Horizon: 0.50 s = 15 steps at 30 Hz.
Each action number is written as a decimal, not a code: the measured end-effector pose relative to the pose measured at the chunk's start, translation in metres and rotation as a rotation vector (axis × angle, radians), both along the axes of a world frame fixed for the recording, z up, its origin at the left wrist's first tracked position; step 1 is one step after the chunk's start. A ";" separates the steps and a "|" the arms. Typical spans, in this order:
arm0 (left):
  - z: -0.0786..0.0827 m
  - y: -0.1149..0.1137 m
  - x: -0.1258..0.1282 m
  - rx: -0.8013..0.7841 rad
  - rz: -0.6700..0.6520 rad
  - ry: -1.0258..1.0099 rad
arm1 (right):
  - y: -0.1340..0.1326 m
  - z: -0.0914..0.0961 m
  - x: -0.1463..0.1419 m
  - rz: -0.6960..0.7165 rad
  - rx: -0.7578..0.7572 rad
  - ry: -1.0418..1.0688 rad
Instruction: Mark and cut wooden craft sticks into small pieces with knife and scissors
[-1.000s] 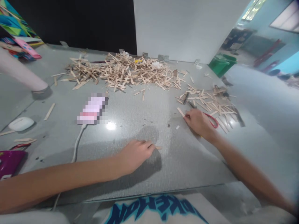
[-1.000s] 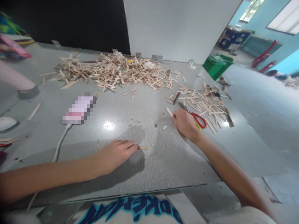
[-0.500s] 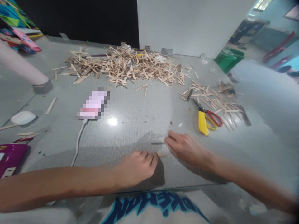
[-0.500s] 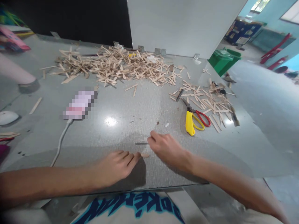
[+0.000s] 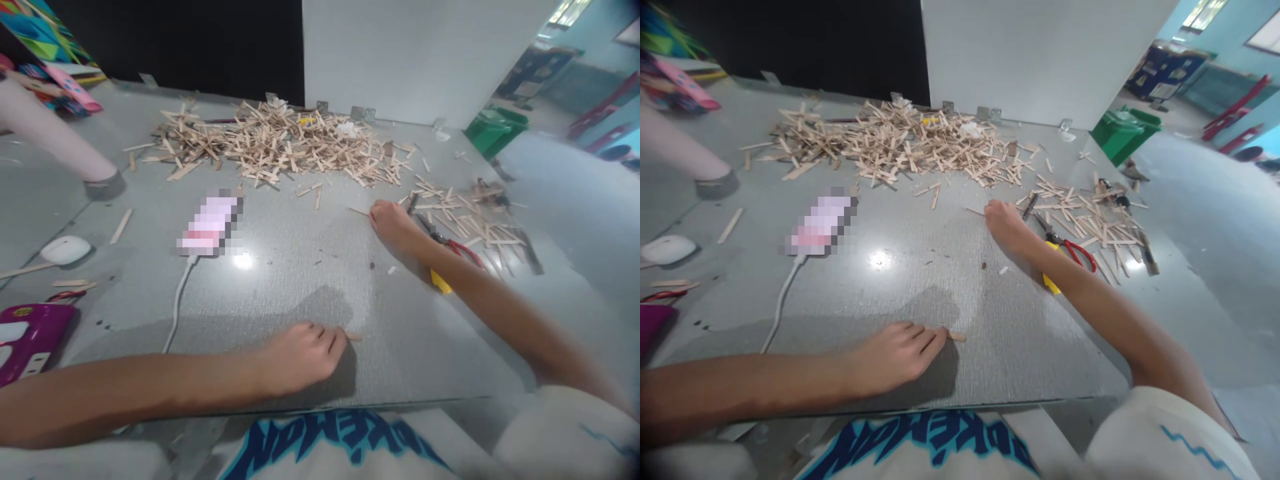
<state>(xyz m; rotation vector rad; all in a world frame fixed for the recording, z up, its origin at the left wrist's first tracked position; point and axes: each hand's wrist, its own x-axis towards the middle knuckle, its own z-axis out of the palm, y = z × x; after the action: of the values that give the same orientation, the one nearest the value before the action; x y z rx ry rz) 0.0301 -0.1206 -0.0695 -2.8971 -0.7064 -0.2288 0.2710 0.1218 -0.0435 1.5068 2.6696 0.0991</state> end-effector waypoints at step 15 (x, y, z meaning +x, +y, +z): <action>-0.013 -0.001 0.002 0.098 -0.003 -0.057 | -0.159 0.017 -0.065 0.491 -0.167 0.091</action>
<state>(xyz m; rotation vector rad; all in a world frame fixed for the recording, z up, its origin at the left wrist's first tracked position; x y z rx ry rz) 0.0321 -0.1219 -0.0820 -2.8092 -0.6794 -0.3373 0.2064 -0.0377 -0.0262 0.8062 2.9709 -0.1654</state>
